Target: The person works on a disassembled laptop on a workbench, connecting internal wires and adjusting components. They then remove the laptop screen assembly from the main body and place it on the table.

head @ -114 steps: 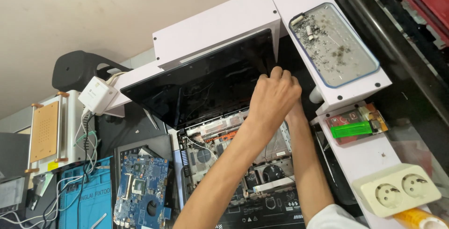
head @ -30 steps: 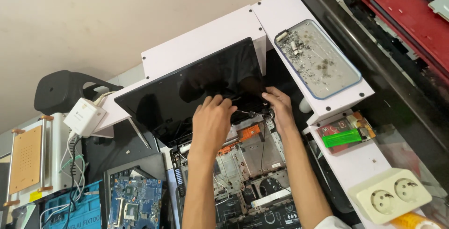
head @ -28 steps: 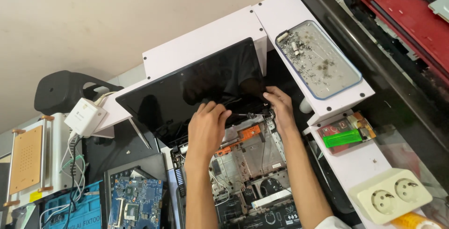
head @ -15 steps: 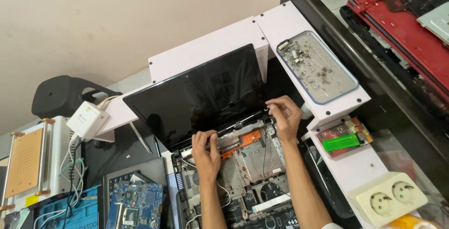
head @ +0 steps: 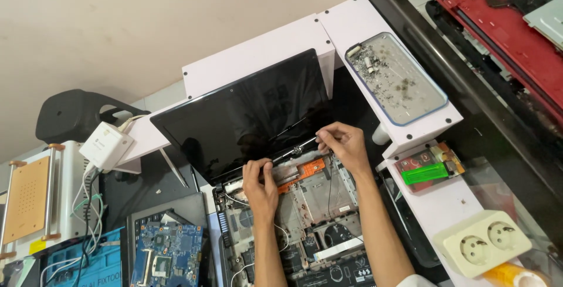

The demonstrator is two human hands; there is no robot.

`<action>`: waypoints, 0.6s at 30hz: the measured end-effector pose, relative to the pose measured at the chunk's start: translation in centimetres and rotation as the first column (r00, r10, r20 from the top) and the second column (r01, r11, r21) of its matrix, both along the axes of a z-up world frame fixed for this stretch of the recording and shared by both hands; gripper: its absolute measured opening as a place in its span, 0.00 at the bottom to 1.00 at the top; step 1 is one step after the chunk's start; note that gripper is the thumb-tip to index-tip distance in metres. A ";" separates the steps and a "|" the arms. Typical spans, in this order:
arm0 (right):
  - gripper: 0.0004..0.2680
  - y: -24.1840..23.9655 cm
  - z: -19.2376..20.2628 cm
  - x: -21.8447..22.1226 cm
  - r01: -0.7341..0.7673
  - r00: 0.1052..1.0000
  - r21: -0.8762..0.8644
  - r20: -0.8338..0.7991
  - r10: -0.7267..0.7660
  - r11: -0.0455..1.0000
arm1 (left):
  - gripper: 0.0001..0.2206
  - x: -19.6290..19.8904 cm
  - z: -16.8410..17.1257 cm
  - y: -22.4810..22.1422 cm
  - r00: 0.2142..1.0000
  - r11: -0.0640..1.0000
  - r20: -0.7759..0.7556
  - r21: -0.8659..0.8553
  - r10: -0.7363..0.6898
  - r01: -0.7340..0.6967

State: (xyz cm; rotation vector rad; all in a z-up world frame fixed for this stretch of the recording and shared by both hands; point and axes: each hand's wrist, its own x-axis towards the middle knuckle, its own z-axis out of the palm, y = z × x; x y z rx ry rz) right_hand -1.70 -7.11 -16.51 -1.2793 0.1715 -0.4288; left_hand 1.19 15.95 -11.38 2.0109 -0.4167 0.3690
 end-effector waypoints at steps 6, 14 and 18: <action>0.05 0.0 0.5 0.1 -0.001 1.000 0.013 0.001 0.001 1.000 | 0.04 -0.1 0.3 -0.2 1.000 0.999 -0.019 0.036 0.004 -0.004; 0.12 1.1 2.5 -0.1 -0.132 0.989 -0.045 -0.068 0.129 0.990 | 0.03 -0.5 0.1 -0.3 1.000 1.000 0.025 0.027 0.000 -0.001; 0.14 1.6 3.1 0.0 -0.199 0.978 -0.080 -0.083 0.192 0.977 | 0.03 -0.4 0.3 -0.5 1.000 1.000 0.024 0.031 0.003 -0.004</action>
